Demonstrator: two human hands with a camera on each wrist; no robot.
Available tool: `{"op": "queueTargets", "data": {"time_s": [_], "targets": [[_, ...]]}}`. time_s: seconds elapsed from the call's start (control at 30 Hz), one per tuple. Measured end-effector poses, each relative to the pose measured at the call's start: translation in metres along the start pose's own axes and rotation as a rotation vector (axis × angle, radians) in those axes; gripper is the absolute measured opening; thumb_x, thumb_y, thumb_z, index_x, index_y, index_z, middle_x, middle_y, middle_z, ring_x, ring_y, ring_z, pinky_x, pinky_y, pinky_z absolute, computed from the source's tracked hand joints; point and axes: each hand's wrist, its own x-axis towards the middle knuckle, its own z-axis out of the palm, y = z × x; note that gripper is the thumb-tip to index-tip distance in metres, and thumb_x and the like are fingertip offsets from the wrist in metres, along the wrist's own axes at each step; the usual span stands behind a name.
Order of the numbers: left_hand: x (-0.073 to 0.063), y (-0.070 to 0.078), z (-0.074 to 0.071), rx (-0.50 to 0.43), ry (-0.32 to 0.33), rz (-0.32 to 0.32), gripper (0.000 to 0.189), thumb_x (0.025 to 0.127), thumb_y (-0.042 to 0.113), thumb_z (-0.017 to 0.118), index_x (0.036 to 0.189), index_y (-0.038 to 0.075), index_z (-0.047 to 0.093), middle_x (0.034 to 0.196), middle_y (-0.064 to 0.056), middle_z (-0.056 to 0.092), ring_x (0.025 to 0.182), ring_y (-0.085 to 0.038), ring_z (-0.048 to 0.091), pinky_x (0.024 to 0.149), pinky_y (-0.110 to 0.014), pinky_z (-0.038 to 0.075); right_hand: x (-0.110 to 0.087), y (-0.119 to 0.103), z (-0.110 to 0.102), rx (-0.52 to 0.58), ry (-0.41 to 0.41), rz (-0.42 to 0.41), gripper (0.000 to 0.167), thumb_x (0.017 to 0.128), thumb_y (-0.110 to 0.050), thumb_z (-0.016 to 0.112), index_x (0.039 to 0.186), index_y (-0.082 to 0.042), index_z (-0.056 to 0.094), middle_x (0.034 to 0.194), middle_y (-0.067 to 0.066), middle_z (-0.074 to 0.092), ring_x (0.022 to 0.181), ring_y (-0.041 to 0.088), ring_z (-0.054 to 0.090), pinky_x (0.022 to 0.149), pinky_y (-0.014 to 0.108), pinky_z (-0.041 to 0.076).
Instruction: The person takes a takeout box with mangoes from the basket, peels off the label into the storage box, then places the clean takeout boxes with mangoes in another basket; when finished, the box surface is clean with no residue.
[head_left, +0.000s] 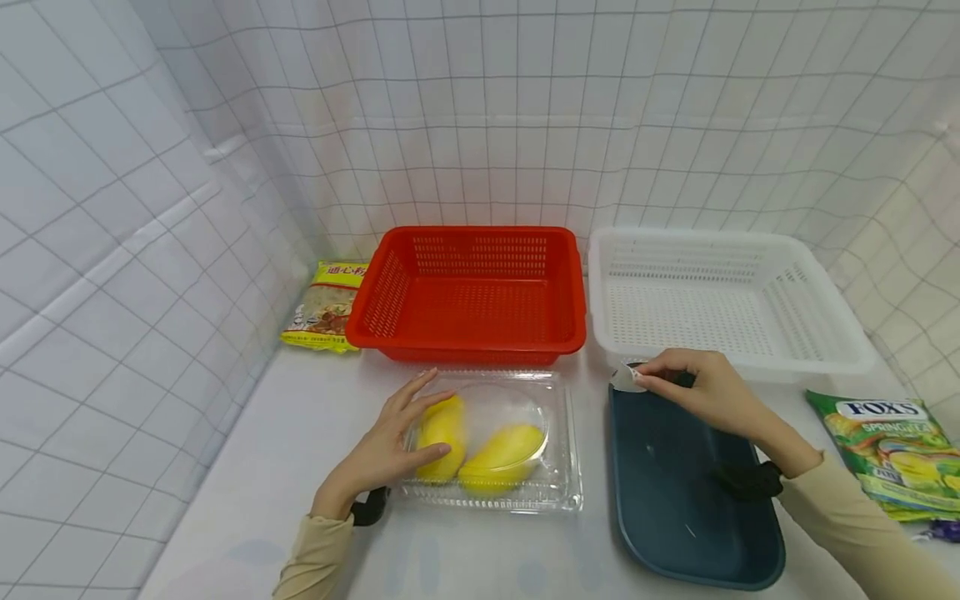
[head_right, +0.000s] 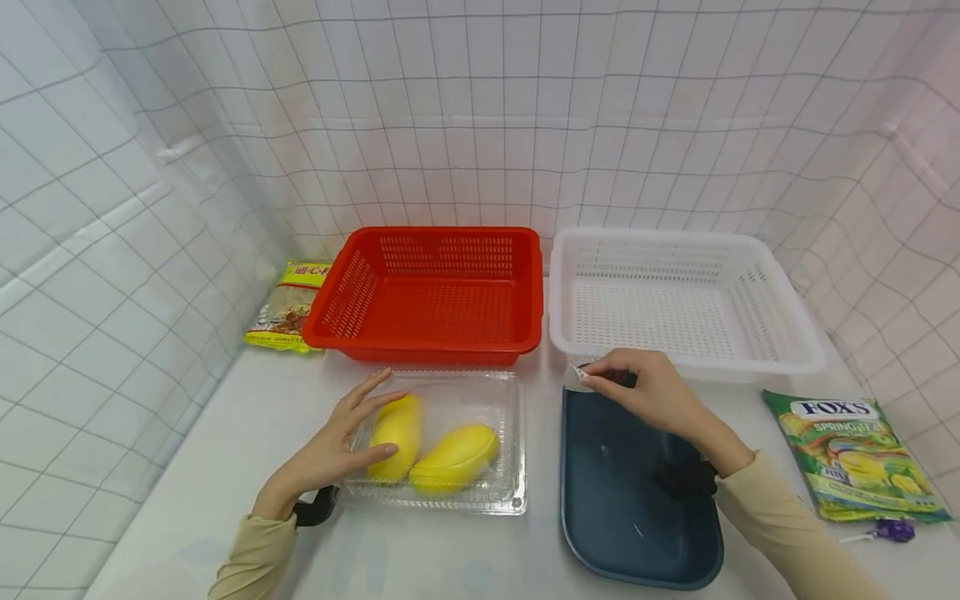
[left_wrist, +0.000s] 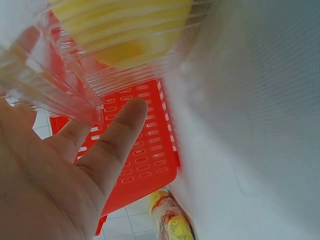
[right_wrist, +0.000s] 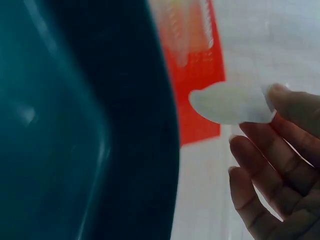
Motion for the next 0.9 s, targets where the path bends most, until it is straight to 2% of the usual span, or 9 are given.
{"op": "queueTargets", "data": {"time_s": [0.2,0.53,0.67,0.9], "targets": [[0.000,-0.001,0.000,-0.009,-0.002,-0.005,0.065,0.083,0.041,0.072,0.141,0.028,0.047,0.156,0.006,0.013,0.141,-0.024,0.007,0.099,-0.067,0.023,-0.017,0.019,-0.014,-0.058,-0.139,0.013,0.013,0.083,-0.010,0.074,0.093,-0.018,0.075,0.083,-0.017,0.065,0.063,0.005,0.052,0.054,0.024,0.045],[0.000,0.000,-0.003,-0.032,-0.013,-0.016,0.065,0.083,0.041,0.072,0.141,0.030,0.046,0.156,0.007,0.013,0.141,-0.023,0.005,0.098,-0.068,0.023,-0.027,0.031,-0.009,-0.088,-0.373,-0.010,0.009,0.083,-0.024,0.074,0.091,-0.021,0.077,0.087,-0.018,0.063,0.077,0.002,0.057,0.063,0.024,0.049],[0.000,0.000,-0.003,-0.032,-0.010,-0.016,0.065,0.083,0.040,0.072,0.141,0.029,0.046,0.156,0.006,0.013,0.141,-0.025,0.006,0.098,-0.068,0.023,-0.027,0.032,-0.004,-0.065,-0.452,-0.024,0.007,0.081,-0.023,0.075,0.088,-0.021,0.077,0.084,-0.018,0.062,0.077,0.002,0.057,0.065,0.026,0.050],[0.000,0.000,-0.001,-0.044,-0.006,-0.019,0.064,0.083,0.038,0.072,0.141,0.028,0.047,0.156,0.005,0.014,0.140,-0.027,0.007,0.098,-0.069,0.023,-0.031,0.032,0.002,0.031,-0.564,0.026,0.006,0.078,-0.019,0.077,0.084,-0.019,0.077,0.080,-0.016,0.062,0.073,0.002,0.057,0.062,0.024,0.050]]}}
